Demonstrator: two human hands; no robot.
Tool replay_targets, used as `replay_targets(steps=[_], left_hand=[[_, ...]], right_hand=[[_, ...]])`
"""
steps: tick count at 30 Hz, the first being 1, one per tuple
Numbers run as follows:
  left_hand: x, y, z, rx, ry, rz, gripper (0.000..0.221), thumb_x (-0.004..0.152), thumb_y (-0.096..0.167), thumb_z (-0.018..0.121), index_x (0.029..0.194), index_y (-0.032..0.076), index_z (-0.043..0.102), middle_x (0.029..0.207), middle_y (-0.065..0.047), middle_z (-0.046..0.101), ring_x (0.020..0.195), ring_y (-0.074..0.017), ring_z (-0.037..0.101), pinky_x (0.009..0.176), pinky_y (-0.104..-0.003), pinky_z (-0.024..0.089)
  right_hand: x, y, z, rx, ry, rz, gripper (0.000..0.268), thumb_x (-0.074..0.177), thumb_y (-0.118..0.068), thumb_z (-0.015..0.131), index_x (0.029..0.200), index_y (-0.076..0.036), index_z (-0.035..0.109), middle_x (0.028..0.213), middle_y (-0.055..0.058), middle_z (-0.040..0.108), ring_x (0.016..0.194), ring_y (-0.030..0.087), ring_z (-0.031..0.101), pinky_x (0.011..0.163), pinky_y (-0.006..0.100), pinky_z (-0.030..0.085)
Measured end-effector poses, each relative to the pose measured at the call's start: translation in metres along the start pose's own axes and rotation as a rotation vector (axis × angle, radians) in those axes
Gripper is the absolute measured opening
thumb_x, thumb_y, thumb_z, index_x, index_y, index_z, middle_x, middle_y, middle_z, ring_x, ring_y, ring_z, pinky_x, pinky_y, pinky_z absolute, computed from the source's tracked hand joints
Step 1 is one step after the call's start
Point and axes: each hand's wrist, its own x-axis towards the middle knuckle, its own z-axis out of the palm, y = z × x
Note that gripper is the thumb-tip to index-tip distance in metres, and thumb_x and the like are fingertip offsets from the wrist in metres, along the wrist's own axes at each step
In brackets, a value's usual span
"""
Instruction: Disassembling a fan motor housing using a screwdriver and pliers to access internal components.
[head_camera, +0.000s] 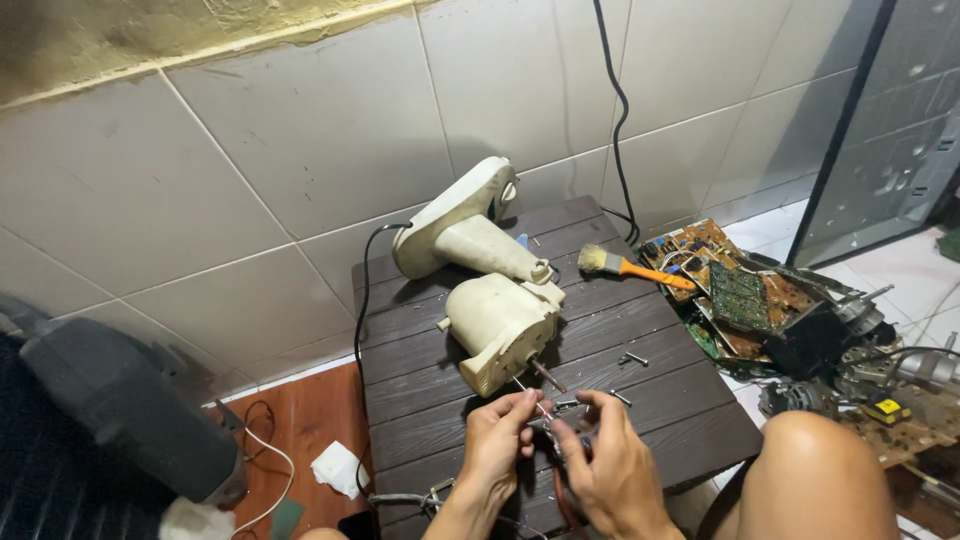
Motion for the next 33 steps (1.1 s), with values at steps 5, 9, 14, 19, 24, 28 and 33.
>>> replay_targets(steps=[5, 9, 14, 19, 24, 28, 33], left_hand=[[-0.003, 0.003, 0.001, -0.134, -0.089, -0.102, 0.028, 0.100, 0.006, 0.060, 0.120, -0.009, 0.072, 0.096, -0.018, 0.076, 0.048, -0.0057, 0.038, 0.038, -0.018, 0.031], [-0.014, 0.011, 0.005, -0.083, -0.103, -0.112, 0.033, 0.100, 0.011, 0.060, 0.124, -0.006, 0.073, 0.103, -0.020, 0.079, 0.049, -0.0049, 0.045, 0.037, -0.019, 0.040], [-0.011, 0.014, 0.009, -0.010, 0.063, -0.020, 0.016, 0.089, 0.012, 0.081, 0.091, -0.003, 0.073, 0.078, -0.013, 0.074, 0.045, -0.0085, 0.051, 0.032, -0.020, 0.037], [0.000, 0.005, 0.001, -0.131, -0.024, -0.052, 0.014, 0.091, 0.003, 0.074, 0.102, -0.006, 0.073, 0.083, -0.017, 0.074, 0.044, -0.0069, 0.047, 0.031, -0.018, 0.035], [-0.017, 0.022, 0.010, -0.100, -0.081, -0.095, 0.033, 0.095, 0.005, 0.063, 0.125, -0.008, 0.069, 0.105, -0.023, 0.079, 0.043, -0.0069, 0.049, 0.031, -0.018, 0.039], [-0.005, 0.008, 0.011, -0.108, -0.037, -0.036, 0.020, 0.090, 0.012, 0.077, 0.095, -0.007, 0.072, 0.086, -0.018, 0.077, 0.040, -0.0066, 0.045, 0.028, -0.019, 0.034], [-0.002, 0.008, 0.012, -0.153, -0.074, -0.064, 0.027, 0.094, 0.005, 0.066, 0.117, -0.008, 0.072, 0.102, -0.024, 0.078, 0.041, -0.0054, 0.042, 0.030, -0.018, 0.033]], right_hand=[[-0.001, 0.012, -0.004, -0.068, -0.270, 0.269, 0.021, 0.096, -0.038, 0.056, 0.092, -0.024, 0.071, 0.079, 0.001, 0.081, 0.074, 0.030, 0.074, 0.073, 0.038, 0.051], [0.001, -0.008, -0.006, 0.128, -0.141, 0.390, 0.016, 0.083, -0.032, 0.077, 0.084, -0.016, 0.076, 0.081, -0.004, 0.089, 0.067, 0.008, 0.083, 0.069, 0.025, 0.064], [0.002, 0.002, 0.000, 0.146, -0.019, -0.059, 0.020, 0.076, -0.002, 0.067, 0.089, -0.016, 0.073, 0.090, 0.002, 0.064, 0.069, 0.014, 0.071, 0.069, 0.025, 0.060], [0.005, -0.013, -0.014, 0.061, -0.185, 0.310, 0.031, 0.082, -0.044, 0.072, 0.102, -0.020, 0.073, 0.085, -0.002, 0.077, 0.077, 0.014, 0.073, 0.077, 0.030, 0.055], [0.004, -0.015, -0.008, 0.179, -0.100, 0.435, 0.017, 0.088, -0.029, 0.073, 0.093, -0.016, 0.082, 0.072, -0.003, 0.083, 0.063, 0.007, 0.071, 0.065, 0.025, 0.056], [0.001, -0.008, -0.004, 0.101, 0.049, -0.121, 0.020, 0.082, -0.014, 0.074, 0.102, -0.017, 0.075, 0.092, 0.001, 0.073, 0.075, 0.015, 0.071, 0.071, 0.027, 0.057], [0.007, -0.014, -0.012, 0.138, -0.191, 0.437, 0.039, 0.086, -0.044, 0.067, 0.120, -0.026, 0.073, 0.090, -0.003, 0.083, 0.078, 0.011, 0.075, 0.075, 0.027, 0.057]])
